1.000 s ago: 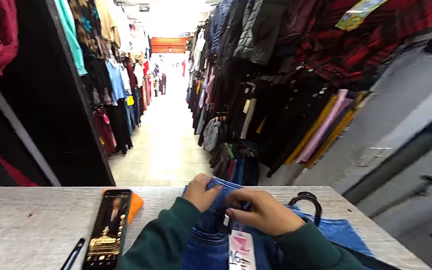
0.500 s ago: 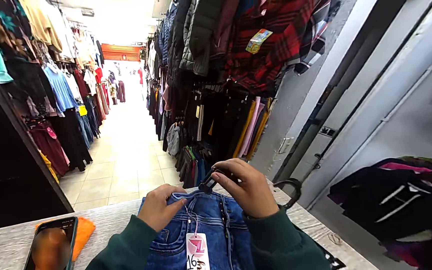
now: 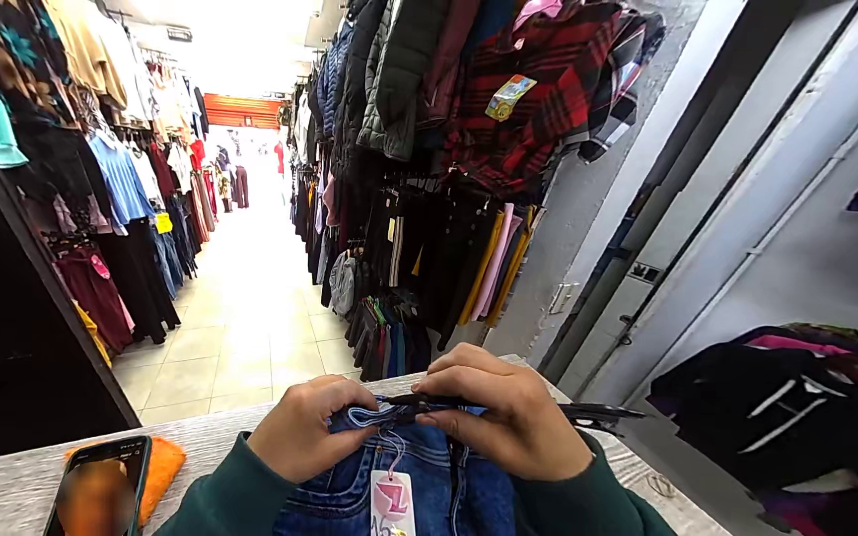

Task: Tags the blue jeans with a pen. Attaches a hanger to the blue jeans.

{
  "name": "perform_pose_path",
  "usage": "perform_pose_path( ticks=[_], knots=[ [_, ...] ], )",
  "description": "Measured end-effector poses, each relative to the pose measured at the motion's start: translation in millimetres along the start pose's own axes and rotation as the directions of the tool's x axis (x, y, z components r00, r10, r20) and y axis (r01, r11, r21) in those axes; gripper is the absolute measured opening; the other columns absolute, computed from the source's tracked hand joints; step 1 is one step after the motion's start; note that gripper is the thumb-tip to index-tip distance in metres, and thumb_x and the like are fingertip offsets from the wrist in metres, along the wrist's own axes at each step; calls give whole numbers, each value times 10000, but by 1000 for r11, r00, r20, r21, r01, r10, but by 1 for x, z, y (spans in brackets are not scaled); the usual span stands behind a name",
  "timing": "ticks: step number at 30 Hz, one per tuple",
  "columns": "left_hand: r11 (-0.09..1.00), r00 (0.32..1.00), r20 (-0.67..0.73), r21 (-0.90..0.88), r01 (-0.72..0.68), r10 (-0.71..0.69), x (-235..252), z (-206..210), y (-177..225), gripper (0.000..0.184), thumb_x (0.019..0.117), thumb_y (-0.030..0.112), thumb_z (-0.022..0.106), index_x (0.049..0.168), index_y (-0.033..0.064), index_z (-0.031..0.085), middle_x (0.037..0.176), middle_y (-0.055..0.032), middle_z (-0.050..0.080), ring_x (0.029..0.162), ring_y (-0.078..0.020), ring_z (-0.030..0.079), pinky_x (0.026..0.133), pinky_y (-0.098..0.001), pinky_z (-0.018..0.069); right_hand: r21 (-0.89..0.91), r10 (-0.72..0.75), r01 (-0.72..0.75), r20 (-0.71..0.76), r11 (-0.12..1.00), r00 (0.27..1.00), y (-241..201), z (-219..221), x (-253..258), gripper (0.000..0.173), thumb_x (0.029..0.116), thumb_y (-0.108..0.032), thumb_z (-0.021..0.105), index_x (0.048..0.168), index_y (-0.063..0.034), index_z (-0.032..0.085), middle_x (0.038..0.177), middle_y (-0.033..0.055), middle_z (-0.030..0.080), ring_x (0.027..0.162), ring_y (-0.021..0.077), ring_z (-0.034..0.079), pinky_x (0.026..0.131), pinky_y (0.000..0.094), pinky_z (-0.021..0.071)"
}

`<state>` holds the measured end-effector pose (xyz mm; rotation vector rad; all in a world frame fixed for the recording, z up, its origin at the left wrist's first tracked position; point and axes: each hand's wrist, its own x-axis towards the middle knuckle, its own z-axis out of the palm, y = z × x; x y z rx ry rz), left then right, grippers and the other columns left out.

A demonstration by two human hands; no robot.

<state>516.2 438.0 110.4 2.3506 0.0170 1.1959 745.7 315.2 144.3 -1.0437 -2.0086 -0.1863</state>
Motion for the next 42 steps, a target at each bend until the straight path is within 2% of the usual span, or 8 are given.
perform_pose_path(
  ticks=[4,11,20,27,30,34,36,42],
  knots=[
    [998,998,15,8,-59,59,0,-1,4,138,885,111,719,979,10,711,868,-92,722,801,-60,674,750,-171,548,32,-18,17,42,999,999,3,5,2,190,950,-266,729,1048,-110,774,1011,-7,730,1000,100,664,894,270,560],
    [989,989,-26,19,-148,148,6,5,4,113,884,73,736,952,-16,727,911,-107,708,861,-121,681,797,-235,580,58,-9,6,50,998,999,12,3,-5,214,916,-303,748,1061,-148,774,1041,-33,727,996,118,682,868,306,596],
    [999,998,-41,-18,-41,40,1,18,-4,111,907,51,736,1010,12,735,1012,-78,715,975,-139,685,885,-300,586,103,93,-103,102,989,990,40,14,-15,293,874,-384,781,1081,-177,767,1063,-36,726,944,152,700,805,345,617],
    [934,932,-106,53,353,-346,-5,12,-24,191,945,157,716,1117,74,717,1129,-82,703,978,-174,706,842,-380,618,-65,147,-149,-25,987,989,31,25,-4,383,948,-399,706,1265,-184,704,1268,-15,665,1110,139,670,929,384,606],
    [840,837,-130,49,540,-531,-9,17,-39,290,962,107,675,1239,20,676,1229,-172,680,1050,-283,704,909,-472,595,-51,67,-78,-201,996,977,1,-15,4,230,989,-243,650,1173,-135,735,1142,-32,710,957,93,698,801,313,631],
    [651,654,2,106,752,-756,-22,23,-58,451,984,44,597,1432,19,549,1353,-248,614,1124,-353,678,992,-499,533,-28,196,-234,-456,972,868,-10,-67,-7,207,1025,-175,591,1109,-39,722,1004,25,745,849,95,720,760,283,630],
    [587,587,49,143,796,-808,-21,25,-61,494,990,17,587,1476,47,501,1346,-246,615,1093,-350,687,969,-489,537,-4,369,-439,-537,898,759,1,-80,-20,195,1031,-203,578,1081,-90,729,942,-11,751,800,72,718,716,262,618],
    [549,529,195,493,675,-826,15,23,-55,508,977,37,617,1467,-19,492,1490,-308,457,1341,-455,502,1128,-534,404,-95,849,-880,-234,465,474,46,-95,-78,190,1014,-169,641,1101,-24,727,1020,158,733,958,293,700,904,545,526]
  ],
)
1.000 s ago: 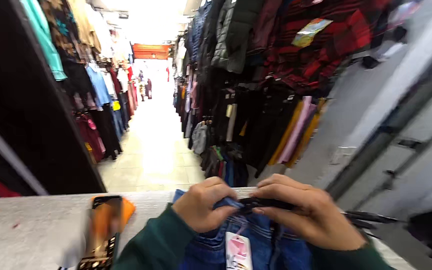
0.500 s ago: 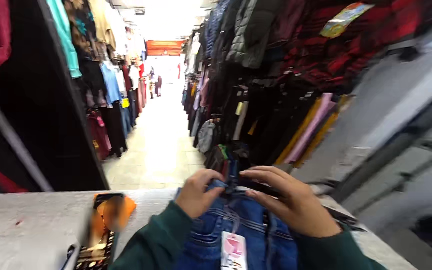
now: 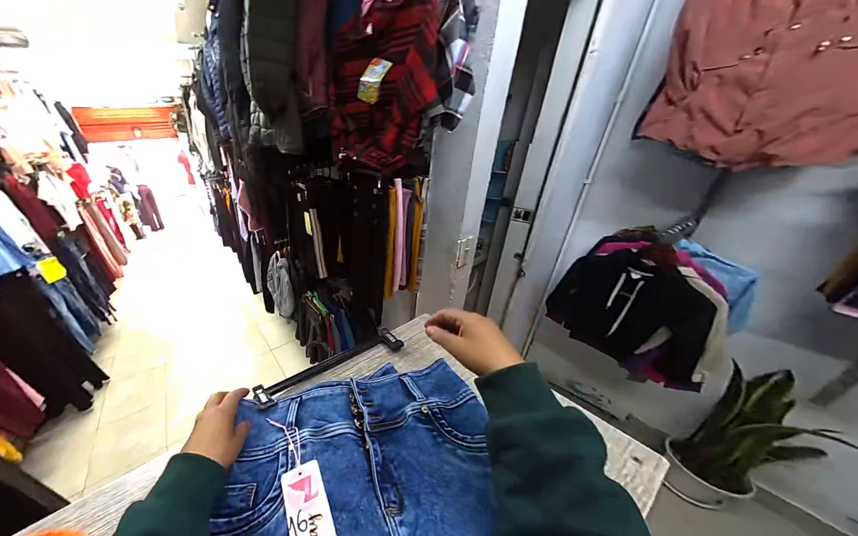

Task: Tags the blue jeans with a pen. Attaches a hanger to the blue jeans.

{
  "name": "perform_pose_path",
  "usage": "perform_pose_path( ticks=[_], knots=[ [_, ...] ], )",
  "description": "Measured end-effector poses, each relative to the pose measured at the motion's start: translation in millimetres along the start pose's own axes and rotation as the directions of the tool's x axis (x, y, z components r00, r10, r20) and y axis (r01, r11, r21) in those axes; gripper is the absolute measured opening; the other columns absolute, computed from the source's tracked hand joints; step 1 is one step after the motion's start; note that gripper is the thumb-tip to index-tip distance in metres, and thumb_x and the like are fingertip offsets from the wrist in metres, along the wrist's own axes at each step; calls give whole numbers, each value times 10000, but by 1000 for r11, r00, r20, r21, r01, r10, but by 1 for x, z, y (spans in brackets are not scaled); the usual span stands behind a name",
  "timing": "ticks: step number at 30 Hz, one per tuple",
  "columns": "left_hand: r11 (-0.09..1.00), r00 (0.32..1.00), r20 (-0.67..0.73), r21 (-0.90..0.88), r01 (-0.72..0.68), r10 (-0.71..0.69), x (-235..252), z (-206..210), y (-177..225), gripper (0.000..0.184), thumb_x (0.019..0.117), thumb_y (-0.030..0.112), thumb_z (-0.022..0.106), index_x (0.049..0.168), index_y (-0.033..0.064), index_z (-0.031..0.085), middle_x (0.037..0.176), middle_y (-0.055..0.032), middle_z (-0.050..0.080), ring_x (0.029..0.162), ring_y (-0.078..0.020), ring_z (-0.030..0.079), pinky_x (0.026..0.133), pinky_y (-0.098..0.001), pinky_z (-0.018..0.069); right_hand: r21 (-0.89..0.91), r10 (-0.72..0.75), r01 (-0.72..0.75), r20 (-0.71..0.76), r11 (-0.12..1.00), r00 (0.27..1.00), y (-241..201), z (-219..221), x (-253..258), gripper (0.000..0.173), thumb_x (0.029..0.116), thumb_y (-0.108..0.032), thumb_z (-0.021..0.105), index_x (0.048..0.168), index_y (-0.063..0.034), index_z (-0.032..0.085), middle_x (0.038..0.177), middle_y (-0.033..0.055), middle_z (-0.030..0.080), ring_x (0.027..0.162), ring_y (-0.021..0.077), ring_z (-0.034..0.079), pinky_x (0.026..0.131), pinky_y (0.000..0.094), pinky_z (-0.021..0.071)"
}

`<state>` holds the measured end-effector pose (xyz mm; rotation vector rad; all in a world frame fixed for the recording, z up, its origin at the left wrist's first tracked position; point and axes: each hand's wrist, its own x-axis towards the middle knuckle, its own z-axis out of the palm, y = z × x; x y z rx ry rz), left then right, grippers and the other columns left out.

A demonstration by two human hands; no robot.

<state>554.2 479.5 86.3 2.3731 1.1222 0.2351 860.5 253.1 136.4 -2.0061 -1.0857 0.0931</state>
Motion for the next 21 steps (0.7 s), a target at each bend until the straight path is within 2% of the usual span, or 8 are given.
perform_pose_path(
  ticks=[1,4,6,9,12,14,18,21],
  knots=[
    [998,999,-2,51,-47,47,4,-6,9,481,972,60,630,1433,-28,528,1493,-307,456,1370,-466,466,1149,-548,374,-46,67,-66,29,997,997,14,4,0,223,1011,-187,652,1131,-11,715,1070,178,724,1011,316,691,939,559,512],
    [968,978,35,135,-211,208,24,-15,50,424,988,114,628,1384,-30,574,1465,-279,502,1365,-443,481,1147,-549,383,-114,232,-226,44,968,972,60,33,3,420,984,-268,685,1278,27,629,1239,247,654,1165,392,628,1023,583,470],
    [939,950,112,156,-307,292,39,-12,90,419,1007,115,599,1397,-35,560,1458,-269,518,1367,-419,493,1156,-540,379,-150,349,-332,111,931,931,67,44,4,610,975,-338,685,1422,37,509,1321,280,607,1241,427,585,1069,587,434],
    [891,901,239,195,-411,363,66,17,143,423,1021,152,593,1402,-30,551,1432,-253,540,1353,-392,514,1145,-539,395,-175,466,-440,162,881,870,61,52,1,726,972,-389,683,1508,12,401,1336,275,605,1254,414,589,1073,573,437],
    [880,885,308,219,-422,348,97,58,179,443,1031,216,590,1400,-26,551,1452,-258,525,1380,-410,487,1136,-594,389,-180,521,-495,149,850,840,59,57,-1,740,936,-403,725,1484,0,432,1343,273,603,1273,402,583,1079,561,438],
    [901,899,301,197,-386,319,114,80,194,454,1035,234,585,1411,-18,543,1476,-257,506,1399,-421,464,1123,-635,381,-154,483,-464,134,873,865,64,60,-2,733,901,-386,767,1441,19,481,1315,286,614,1251,422,590,1068,584,440],
    [933,933,266,202,-298,241,150,110,200,496,1049,301,544,1445,5,512,1526,-222,470,1434,-405,427,1120,-658,363,-126,415,-403,84,906,906,74,66,3,704,849,-419,811,1372,-14,570,1258,242,662,1209,395,621,1046,581,453],
    [934,935,284,222,-280,213,166,120,200,419,1058,236,529,1383,-26,566,1508,-238,478,1405,-418,457,1103,-642,396,-114,396,-387,75,915,915,73,62,4,638,841,-449,816,1296,-39,638,1213,214,686,1180,367,636,1035,571,456]
  ],
)
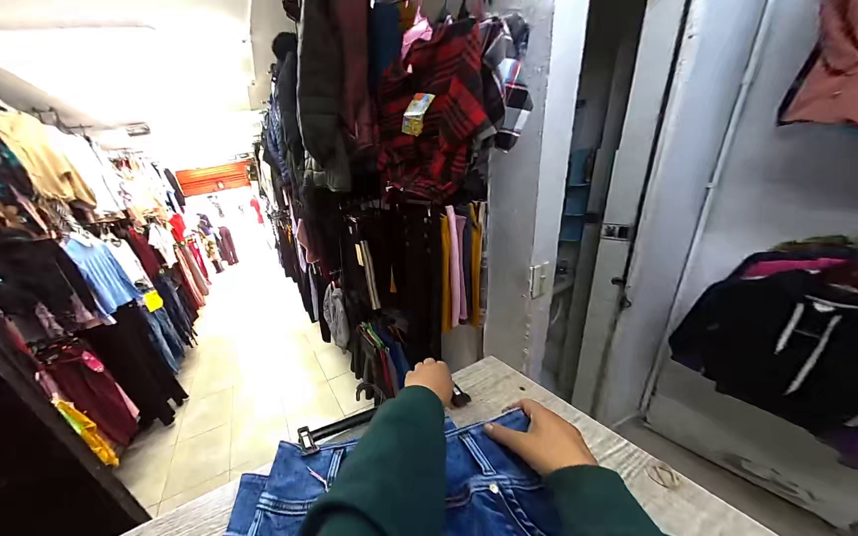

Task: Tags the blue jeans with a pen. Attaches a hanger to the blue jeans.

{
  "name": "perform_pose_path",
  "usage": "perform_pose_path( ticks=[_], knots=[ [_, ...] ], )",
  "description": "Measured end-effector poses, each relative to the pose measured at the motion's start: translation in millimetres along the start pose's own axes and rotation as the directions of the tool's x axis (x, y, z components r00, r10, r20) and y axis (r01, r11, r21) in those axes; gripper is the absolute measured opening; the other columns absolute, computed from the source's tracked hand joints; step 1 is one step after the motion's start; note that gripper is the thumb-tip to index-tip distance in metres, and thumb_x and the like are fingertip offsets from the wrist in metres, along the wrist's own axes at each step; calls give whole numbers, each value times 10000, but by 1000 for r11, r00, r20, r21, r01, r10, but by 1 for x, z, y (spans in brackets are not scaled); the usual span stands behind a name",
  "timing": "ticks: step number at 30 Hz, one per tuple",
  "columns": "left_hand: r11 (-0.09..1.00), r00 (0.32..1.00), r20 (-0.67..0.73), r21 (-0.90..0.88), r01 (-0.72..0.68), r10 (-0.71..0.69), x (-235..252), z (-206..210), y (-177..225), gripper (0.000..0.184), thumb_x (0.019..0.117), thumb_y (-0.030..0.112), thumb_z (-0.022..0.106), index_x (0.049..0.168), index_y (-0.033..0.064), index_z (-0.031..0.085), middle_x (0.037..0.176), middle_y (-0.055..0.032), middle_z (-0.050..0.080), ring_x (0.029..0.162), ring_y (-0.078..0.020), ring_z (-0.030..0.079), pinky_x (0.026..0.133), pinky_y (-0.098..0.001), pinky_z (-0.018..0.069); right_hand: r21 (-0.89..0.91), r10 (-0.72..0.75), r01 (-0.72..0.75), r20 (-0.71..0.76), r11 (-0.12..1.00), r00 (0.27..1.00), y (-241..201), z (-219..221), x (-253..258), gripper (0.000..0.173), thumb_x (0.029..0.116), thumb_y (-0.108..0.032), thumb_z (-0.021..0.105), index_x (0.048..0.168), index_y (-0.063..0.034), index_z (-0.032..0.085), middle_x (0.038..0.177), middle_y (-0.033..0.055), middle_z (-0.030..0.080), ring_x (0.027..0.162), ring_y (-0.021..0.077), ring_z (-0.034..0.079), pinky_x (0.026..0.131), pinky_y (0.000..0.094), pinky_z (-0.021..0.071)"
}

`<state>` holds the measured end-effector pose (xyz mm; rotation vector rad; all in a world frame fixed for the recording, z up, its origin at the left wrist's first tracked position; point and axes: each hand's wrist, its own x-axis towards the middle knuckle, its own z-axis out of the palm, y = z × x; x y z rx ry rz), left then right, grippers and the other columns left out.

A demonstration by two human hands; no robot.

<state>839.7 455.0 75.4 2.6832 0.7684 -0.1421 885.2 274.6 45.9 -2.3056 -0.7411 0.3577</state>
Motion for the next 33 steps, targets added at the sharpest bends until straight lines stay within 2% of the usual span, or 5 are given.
perform_pose_path(
  ticks=[6,10,18,29,33],
  knots=[
    [973,983,-41,-142,-183,179,-1,6,4,445,989,140,623,1420,47,564,1498,-248,492,1360,-447,499,1070,-680,424,-3,-113,113,-31,994,993,16,1,6,527,848,-420,820,1178,-25,709,1129,243,705,1113,417,652,983,653,452],
    [984,985,41,-53,-168,170,5,22,10,509,1033,279,593,1490,73,510,1515,-233,495,1412,-398,472,1139,-630,387,2,-268,268,-8,963,963,36,5,18,443,870,-286,811,1155,34,700,1097,292,696,1069,457,658,942,688,465],
    [967,969,-53,-61,-246,243,9,16,31,372,1060,232,539,1391,81,616,1473,-196,539,1341,-369,542,1052,-611,473,213,-188,191,-34,958,982,30,12,10,416,879,-107,775,1205,108,630,1162,295,654,1060,317,648,987,498,497],
    [971,972,-119,-103,-214,201,-24,-30,47,428,1031,373,542,1185,-1,682,1242,-177,683,1185,-309,655,930,-594,542,369,-136,144,-46,918,990,22,0,-4,234,908,-135,751,1027,50,674,880,94,680,746,68,623,753,303,552],
    [946,961,-118,-184,-267,248,-72,-60,42,433,1071,331,534,1122,-69,691,1142,-256,694,1120,-372,668,945,-611,519,210,-213,213,-26,954,977,13,-5,-9,307,933,-224,761,1110,24,722,1047,255,710,990,380,677,912,641,493]
  ],
)
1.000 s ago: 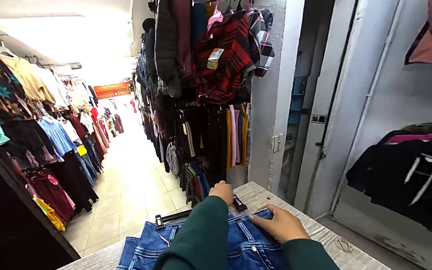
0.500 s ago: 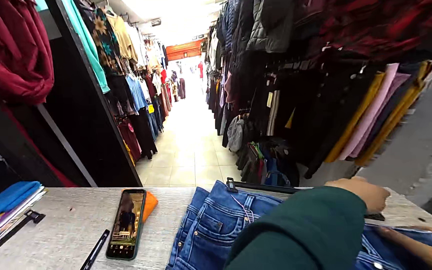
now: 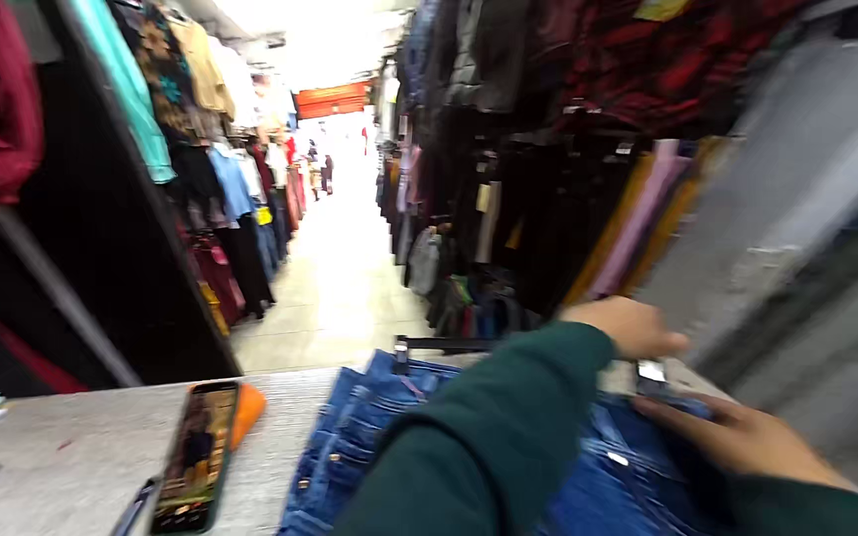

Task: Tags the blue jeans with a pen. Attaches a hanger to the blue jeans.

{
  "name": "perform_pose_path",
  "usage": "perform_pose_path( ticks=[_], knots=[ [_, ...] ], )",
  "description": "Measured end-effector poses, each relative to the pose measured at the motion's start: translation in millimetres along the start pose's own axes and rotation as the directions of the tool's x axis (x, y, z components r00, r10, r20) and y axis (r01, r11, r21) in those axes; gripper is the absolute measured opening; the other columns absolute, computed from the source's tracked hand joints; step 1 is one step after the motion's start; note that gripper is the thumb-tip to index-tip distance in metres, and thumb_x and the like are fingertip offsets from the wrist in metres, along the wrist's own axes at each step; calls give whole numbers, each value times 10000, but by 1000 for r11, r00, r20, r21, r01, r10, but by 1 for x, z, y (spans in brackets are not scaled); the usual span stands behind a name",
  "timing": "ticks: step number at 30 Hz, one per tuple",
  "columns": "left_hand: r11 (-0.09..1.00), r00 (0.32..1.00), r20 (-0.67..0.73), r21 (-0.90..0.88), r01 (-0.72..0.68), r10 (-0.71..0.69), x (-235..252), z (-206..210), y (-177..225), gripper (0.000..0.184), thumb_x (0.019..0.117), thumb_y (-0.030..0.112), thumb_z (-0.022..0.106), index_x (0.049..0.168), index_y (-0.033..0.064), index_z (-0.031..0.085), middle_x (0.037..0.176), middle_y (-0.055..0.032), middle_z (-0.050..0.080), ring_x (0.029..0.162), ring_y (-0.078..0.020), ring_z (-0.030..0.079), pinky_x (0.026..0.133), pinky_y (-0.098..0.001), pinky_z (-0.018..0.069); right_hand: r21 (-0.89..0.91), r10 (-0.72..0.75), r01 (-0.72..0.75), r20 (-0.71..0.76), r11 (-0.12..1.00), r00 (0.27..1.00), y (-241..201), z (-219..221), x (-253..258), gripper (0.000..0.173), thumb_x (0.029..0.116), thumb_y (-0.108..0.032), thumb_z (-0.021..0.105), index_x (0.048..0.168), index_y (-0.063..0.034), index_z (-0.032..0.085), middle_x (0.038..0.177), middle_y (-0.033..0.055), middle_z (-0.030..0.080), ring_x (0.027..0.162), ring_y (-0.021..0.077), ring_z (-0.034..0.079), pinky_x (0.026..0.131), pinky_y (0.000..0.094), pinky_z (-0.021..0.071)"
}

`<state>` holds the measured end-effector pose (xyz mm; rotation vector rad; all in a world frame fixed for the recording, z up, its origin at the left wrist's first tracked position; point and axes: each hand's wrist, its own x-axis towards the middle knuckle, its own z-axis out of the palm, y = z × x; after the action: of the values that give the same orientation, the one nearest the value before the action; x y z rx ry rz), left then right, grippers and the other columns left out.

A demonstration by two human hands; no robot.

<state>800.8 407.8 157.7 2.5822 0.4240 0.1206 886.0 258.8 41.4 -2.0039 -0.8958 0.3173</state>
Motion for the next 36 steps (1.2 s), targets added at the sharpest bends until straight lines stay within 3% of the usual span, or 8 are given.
perform_pose_path(
  ticks=[1,4,10,14,19,27,32,36],
  knots=[
    [1000,1000,15,6,-4,4,-10,-7,7,449,1066,341,541,1120,-78,692,1144,-269,691,1127,-390,664,963,-620,510,-43,5,-5,-14,999,1000,-2,-4,-2,311,926,-258,772,1099,-3,736,1045,242,718,997,395,678,916,663,486],
    [996,1000,10,93,5,-6,-5,-9,6,523,1049,432,528,1033,-63,697,1075,-268,690,1068,-412,674,917,-637,518,-38,47,-48,-27,998,999,-10,-16,-2,260,903,-309,795,1047,-94,772,984,147,748,949,306,704,896,594,530],
    [976,994,16,185,-111,109,7,-6,-11,646,1074,464,450,720,-46,631,762,-208,634,795,-368,655,739,-589,508,156,66,-71,37,985,997,-23,-23,-11,159,899,-224,800,1000,-102,781,890,91,756,842,216,718,832,497,564],
    [965,983,43,188,-183,178,9,-8,-16,640,1097,420,415,665,-26,572,679,-160,569,708,-313,603,684,-527,471,262,57,-72,65,962,996,-26,-25,-14,133,890,-168,804,990,-85,776,847,77,755,776,178,717,784,432,583],
    [992,993,58,75,-106,102,4,-8,-15,643,1092,456,419,661,5,572,627,-103,528,626,-243,548,629,-470,442,278,68,-79,49,957,996,-28,-24,-14,107,890,-168,803,953,-87,775,823,72,750,752,172,711,762,425,578],
    [980,986,59,114,-163,157,-4,-3,-11,621,1104,406,410,666,-7,562,647,-117,532,655,-259,558,647,-474,444,229,104,-83,-79,970,991,-46,-25,-21,118,899,-205,800,916,-91,774,821,90,736,769,213,689,765,492,530],
    [930,961,57,241,-277,271,-11,8,-8,624,1089,392,443,707,-70,614,783,-219,634,823,-373,657,763,-566,509,187,54,-18,-189,982,980,-45,-20,-18,105,900,-205,799,909,-102,782,807,87,735,769,218,686,757,516,521],
    [941,972,45,244,-235,231,-15,16,-11,652,1103,413,398,724,-69,619,824,-216,644,863,-367,661,796,-550,509,193,19,21,-206,981,978,-41,-15,-15,100,887,-205,813,880,-111,778,781,67,732,736,196,684,736,495,528]
  ],
)
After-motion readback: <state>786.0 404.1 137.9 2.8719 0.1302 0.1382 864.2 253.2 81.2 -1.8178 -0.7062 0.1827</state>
